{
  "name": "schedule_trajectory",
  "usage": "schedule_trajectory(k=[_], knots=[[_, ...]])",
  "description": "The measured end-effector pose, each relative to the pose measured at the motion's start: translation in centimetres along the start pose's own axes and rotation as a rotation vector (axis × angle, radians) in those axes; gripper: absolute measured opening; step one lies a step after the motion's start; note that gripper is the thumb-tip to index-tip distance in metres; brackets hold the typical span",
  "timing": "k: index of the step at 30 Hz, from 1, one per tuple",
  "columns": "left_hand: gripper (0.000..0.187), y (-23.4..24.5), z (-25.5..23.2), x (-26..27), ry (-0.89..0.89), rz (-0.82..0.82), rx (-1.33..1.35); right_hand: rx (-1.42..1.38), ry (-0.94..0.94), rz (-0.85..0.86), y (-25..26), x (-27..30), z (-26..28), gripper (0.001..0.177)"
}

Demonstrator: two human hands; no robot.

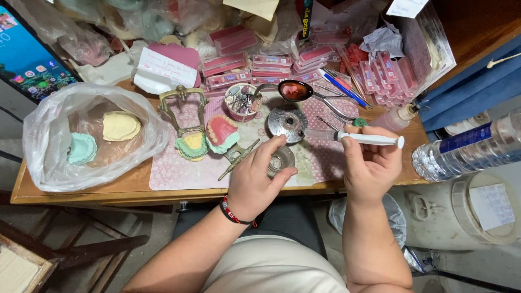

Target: The person is working at a dental laboratory bench, applying material to dental models using a syringe and a spatula, and filling a small bottle with liquid from a larger container.

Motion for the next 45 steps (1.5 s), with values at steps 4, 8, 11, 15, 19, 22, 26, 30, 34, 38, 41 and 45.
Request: schedule_trajectory(k=[4,8,11,15,19,22,26,30,34,38,41,45], knots=[[0.058,0.1,-0.2,-0.1,-0.001,0.017,0.009,-0.021,-0.039,0.000,-0.5,0.2,-0.2,0.036],[0.060,0.3,-0.3,-0.2,-0.028,0.005,-0.004,0.024,-0.003,0.021,-0.3,0.1,-0.3,0.042],[0.062,0.3,-0.2,-0.3,-0.033,-0.001,-0.012,0.063,0.096,0.099,-1.2,-0.4,0.3,0.086],[0.063,0.3,-0.2,-0.1,-0.017,0.008,-0.015,0.123,0.273,0.077,-1.0,0.1,-0.8,0.098],[0.063,0.1,-0.1,-0.1,-0.003,-0.004,0.008,0.154,0.333,0.103,-0.3,-0.4,-1.7,0.076],[0.062,0.2,-0.3,-0.1,-0.004,0.003,0.009,0.191,0.342,0.095,-0.7,-0.6,-1.4,0.059],[0.063,0.1,-0.3,-0.1,-0.011,0.000,-0.006,0.355,0.397,0.110,-1.5,-1.7,1.0,0.039],[0.064,0.1,-0.2,0.0,-0.026,0.000,0.000,0.502,0.426,0.197,-2.4,-1.9,2.8,0.015],[0.062,0.2,-0.1,0.1,-0.058,0.011,0.015,0.492,0.340,0.276,-1.9,-2.1,3.6,0.016],[0.059,0.1,-0.5,0.0,-0.104,0.034,0.042,0.452,0.272,0.331,0.1,-2.6,7.1,0.018],[0.059,0.3,-0.8,0.1,-0.179,0.088,0.026,0.401,0.164,0.541,-0.4,-2.6,8.8,0.019],[0.055,0.3,-1.0,0.2,-0.248,0.153,0.016,0.468,0.342,0.864,-1.7,-2.2,10.1,0.010]])
Point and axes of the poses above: each hand's wrist, its own x-axis away from the middle knuckle, its own y-axis out of the back of the hand, z = x × y, the point moved 3 cm from there along -x, towards the middle knuckle, and after that the axes turned 4 degrees about y, right-handed, at the moved point
